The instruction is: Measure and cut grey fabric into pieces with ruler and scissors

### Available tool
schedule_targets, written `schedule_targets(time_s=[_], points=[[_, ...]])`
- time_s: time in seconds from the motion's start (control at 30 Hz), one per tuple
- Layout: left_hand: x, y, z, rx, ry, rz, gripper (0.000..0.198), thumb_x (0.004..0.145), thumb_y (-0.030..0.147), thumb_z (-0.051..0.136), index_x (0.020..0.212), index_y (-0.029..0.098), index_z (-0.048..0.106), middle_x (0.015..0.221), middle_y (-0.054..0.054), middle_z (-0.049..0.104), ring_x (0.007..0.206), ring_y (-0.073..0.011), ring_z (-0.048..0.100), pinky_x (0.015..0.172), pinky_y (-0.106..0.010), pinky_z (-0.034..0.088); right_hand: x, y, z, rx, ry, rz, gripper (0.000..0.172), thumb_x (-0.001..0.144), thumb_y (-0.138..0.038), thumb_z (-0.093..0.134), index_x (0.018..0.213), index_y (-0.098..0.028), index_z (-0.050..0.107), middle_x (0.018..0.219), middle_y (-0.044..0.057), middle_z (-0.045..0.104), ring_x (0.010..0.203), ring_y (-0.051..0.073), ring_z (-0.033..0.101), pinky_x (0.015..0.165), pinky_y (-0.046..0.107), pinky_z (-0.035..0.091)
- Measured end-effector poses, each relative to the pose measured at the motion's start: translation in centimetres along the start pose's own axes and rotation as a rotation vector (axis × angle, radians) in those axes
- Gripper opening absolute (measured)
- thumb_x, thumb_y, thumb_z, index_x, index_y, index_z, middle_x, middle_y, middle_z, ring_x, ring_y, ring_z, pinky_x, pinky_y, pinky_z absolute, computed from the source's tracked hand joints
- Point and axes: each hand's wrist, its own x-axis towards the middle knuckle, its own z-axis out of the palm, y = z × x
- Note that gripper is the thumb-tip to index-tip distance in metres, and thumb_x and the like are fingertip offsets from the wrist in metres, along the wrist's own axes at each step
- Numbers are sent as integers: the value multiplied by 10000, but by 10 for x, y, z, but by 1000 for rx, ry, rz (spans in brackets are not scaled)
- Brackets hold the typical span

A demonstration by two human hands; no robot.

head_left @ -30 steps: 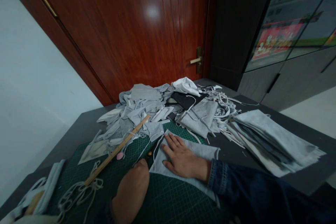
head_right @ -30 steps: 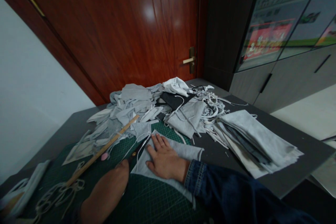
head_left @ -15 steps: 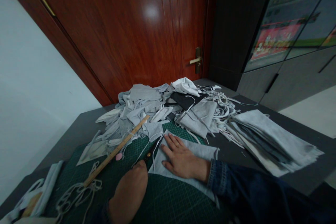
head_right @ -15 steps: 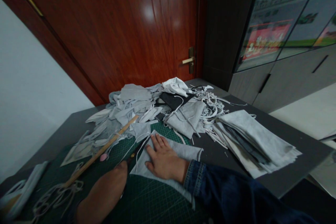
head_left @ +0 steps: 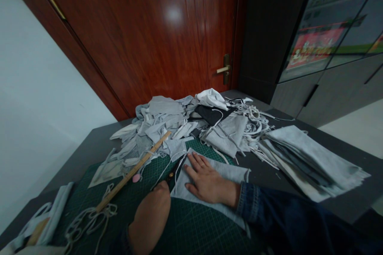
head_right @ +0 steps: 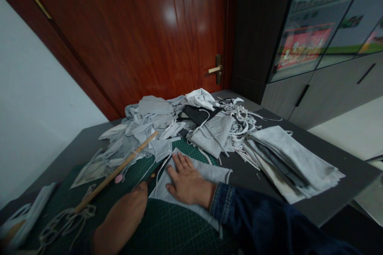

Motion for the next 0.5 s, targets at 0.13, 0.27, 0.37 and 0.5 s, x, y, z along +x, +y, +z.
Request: schedule_targets(time_s=[0.13,0.27,0.37,0.5], points=[[1,2,-2,29,-39,-26,511,935,-69,220,1177,10,663,1133,-296,742,1019,-268,778,929,-391,586,1,1,1,-4,2,3,678,1024,-486,524,1571,-108,388,1708,249,51,1581,397,-1,1269,569,110],[0,4,-9,70,-52,-22,517,948,-60,225,1207,22,665,1164,-279,740,1051,-260,771,957,-368,574,3,1,1,-3,-15,3,692,1022,-483,525,1575,-93,379,1700,273,54,1575,413,-1,1267,568,104],[-1,0,-2,40,-75,-8,539,935,-69,208,1219,30,654,1177,-265,741,1055,-234,767,953,-341,568,-1,-2,1,2,-22,2,732,1002,-504,558,1576,-87,378,1696,282,49,1573,421,7,1267,566,103],[-5,-16,29,-95,12,61,468,884,-41,332,1205,79,651,1109,-196,766,999,-220,771,900,-301,577,-11,-12,-5,13,-31,-5,800,972,-580,603,1567,-86,398,1691,288,101,1571,436,67,1259,575,154]])
